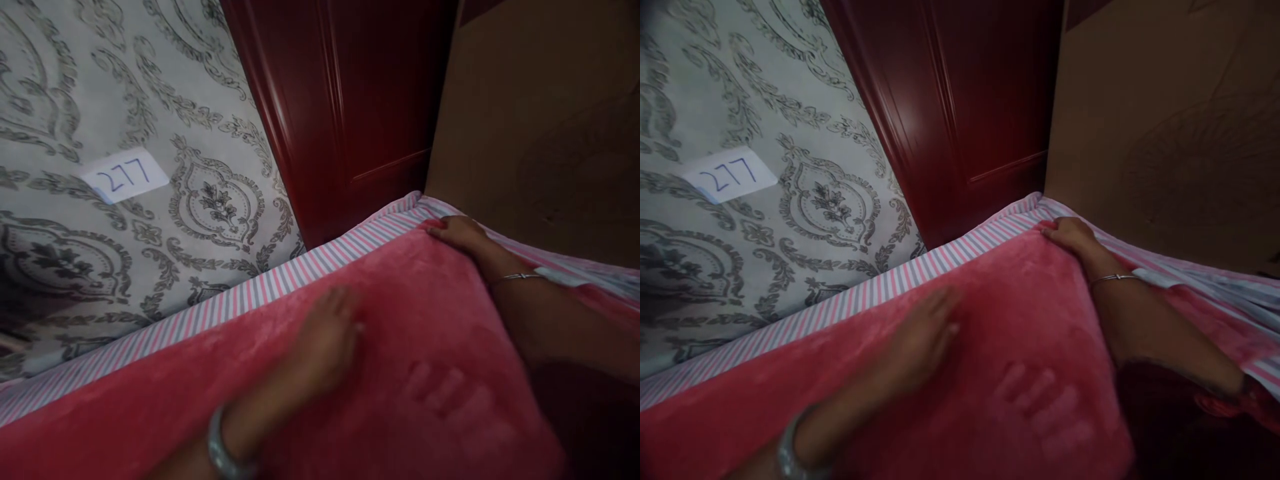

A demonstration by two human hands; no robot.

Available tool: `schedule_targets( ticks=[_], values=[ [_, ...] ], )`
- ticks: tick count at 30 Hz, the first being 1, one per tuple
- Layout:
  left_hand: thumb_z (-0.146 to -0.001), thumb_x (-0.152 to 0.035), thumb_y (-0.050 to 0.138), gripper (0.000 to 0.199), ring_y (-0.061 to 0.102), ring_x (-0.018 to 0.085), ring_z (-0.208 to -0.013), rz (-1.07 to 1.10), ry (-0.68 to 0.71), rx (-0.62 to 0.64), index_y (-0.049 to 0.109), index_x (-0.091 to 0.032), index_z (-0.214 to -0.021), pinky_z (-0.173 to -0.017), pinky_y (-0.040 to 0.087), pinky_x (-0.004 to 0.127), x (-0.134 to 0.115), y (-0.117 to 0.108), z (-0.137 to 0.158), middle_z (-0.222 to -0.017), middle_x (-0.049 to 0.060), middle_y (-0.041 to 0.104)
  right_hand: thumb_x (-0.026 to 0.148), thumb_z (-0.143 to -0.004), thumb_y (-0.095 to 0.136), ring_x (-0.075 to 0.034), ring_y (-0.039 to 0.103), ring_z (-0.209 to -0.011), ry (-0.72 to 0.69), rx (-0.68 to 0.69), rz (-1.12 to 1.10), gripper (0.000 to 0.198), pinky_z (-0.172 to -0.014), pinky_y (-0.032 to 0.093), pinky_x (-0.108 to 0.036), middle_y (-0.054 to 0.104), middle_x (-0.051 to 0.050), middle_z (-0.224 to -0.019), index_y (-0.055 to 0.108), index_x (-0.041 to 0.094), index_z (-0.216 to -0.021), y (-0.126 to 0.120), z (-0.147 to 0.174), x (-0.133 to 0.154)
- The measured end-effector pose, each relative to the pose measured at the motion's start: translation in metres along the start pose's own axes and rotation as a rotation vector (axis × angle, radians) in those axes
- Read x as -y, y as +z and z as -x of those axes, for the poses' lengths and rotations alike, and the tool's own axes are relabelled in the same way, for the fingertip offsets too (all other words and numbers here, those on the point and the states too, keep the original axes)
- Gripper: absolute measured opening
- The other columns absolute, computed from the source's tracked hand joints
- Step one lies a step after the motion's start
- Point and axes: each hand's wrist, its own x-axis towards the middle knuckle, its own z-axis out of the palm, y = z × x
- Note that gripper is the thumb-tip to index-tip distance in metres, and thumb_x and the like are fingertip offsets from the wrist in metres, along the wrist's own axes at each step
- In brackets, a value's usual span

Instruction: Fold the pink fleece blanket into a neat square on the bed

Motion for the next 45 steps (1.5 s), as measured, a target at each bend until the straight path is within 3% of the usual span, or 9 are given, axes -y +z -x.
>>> schedule_targets(
  ticks=[5, 9, 13, 19, 27, 32, 36, 39, 45],
  values=[
    [-0.1, -0.036, 0.039, 0.04, 0.067, 0.032, -0.114, 0.173, -0.411, 0.029, 0.072, -0.013, -0.105, -0.102, 0.05, 0.046, 0.106, -0.01, -0.041, -0.115, 0.017, 0.075, 0.044, -0.104, 0.043, -0.027, 0.067, -0.098, 0.009, 0.079, -0.106, 0.047, -0.079, 0.047, -0.031, 0.071, -0.022, -0.117, 0.072, 0.007, -0.109, -0.012, 0.002, 0.002],
    [-0.097, -0.05, 0.041, 0.047, 0.066, 0.021, -0.072, 0.412, -0.552, 0.146, 0.069, -0.017, -0.078, -0.067, 0.051, 0.031, 0.131, -0.006, -0.065, -0.073, 0.007, 0.071, 0.039, -0.104, 0.043, -0.022, 0.064, -0.077, 0.061, 0.099, -0.166, 0.045, -0.069, 0.045, -0.03, 0.072, -0.018, -0.095, 0.072, 0.005, -0.098, -0.013, 0.005, 0.005],
    [-0.09, -0.035, 0.054, 0.03, 0.059, 0.018, -0.07, 0.314, -0.406, 0.177, 0.062, -0.019, -0.067, -0.065, 0.043, 0.027, 0.115, -0.003, -0.075, -0.07, 0.002, 0.065, 0.032, -0.095, 0.06, -0.019, 0.058, -0.075, 0.037, 0.005, -0.17, 0.025, -0.067, 0.041, -0.029, 0.07, -0.012, -0.09, 0.069, 0.009, -0.096, -0.018, 0.009, 0.009],
    [-0.102, -0.033, 0.039, 0.032, 0.066, 0.027, -0.099, -0.13, -0.413, -0.261, 0.067, -0.017, -0.101, -0.087, 0.045, 0.035, 0.102, -0.004, -0.068, -0.107, 0.013, 0.073, 0.039, -0.101, 0.045, -0.022, 0.055, -0.079, -0.057, -0.382, -0.019, 0.03, -0.066, 0.034, -0.032, 0.069, -0.013, -0.097, 0.065, 0.017, -0.105, -0.022, 0.011, 0.003],
    [-0.102, -0.03, 0.043, 0.031, 0.068, 0.028, -0.102, -0.118, -0.436, -0.004, 0.068, -0.014, -0.103, -0.09, 0.049, 0.037, 0.111, 0.019, -0.069, -0.108, 0.015, 0.074, 0.042, -0.098, 0.055, -0.028, 0.065, -0.097, -0.11, -0.136, 0.117, 0.032, -0.072, 0.042, -0.032, 0.073, -0.015, -0.109, 0.072, 0.018, -0.11, 0.012, 0.002, -0.009],
    [-0.1, -0.036, 0.05, 0.047, 0.046, 0.033, -0.142, -0.098, -0.027, -0.183, 0.057, -0.012, -0.139, -0.119, 0.033, 0.05, 0.06, 0.011, -0.055, -0.147, 0.019, 0.056, 0.055, -0.097, 0.054, -0.03, 0.067, -0.101, -0.033, -0.049, 0.122, 0.045, -0.072, 0.045, -0.034, 0.073, -0.018, -0.113, 0.075, 0.016, -0.107, 0.002, -0.01, -0.017],
    [-0.092, -0.063, 0.058, 0.08, 0.014, 0.043, -0.157, -0.007, 0.339, 0.145, 0.036, -0.026, -0.16, -0.123, 0.015, 0.069, 0.005, 0.032, -0.036, -0.171, 0.012, 0.025, 0.066, -0.095, 0.05, -0.029, 0.067, -0.1, -0.026, 0.051, 0.08, 0.056, -0.072, 0.045, -0.033, 0.072, -0.017, -0.117, 0.074, 0.016, -0.105, -0.008, -0.013, -0.026],
    [-0.09, -0.069, 0.058, 0.088, 0.007, 0.046, -0.157, 0.036, 0.345, 0.341, 0.03, -0.029, -0.163, -0.121, 0.01, 0.075, -0.01, 0.047, -0.029, -0.173, 0.011, 0.016, 0.059, -0.093, 0.057, -0.026, 0.067, -0.093, -0.049, 0.101, 0.105, 0.046, -0.07, 0.045, -0.031, 0.074, -0.014, -0.109, 0.074, 0.017, -0.103, -0.009, -0.013, -0.032],
    [-0.09, -0.068, 0.058, 0.088, 0.002, 0.046, -0.158, 0.073, 0.358, 0.281, 0.026, -0.033, -0.164, -0.12, 0.007, 0.076, 0.0, 0.054, -0.03, -0.174, 0.009, 0.013, 0.058, -0.093, 0.057, -0.026, 0.068, -0.094, -0.072, 0.075, 0.15, 0.043, -0.07, 0.047, -0.03, 0.075, -0.013, -0.106, 0.074, 0.019, -0.098, -0.007, -0.008, -0.029]
  ],
)
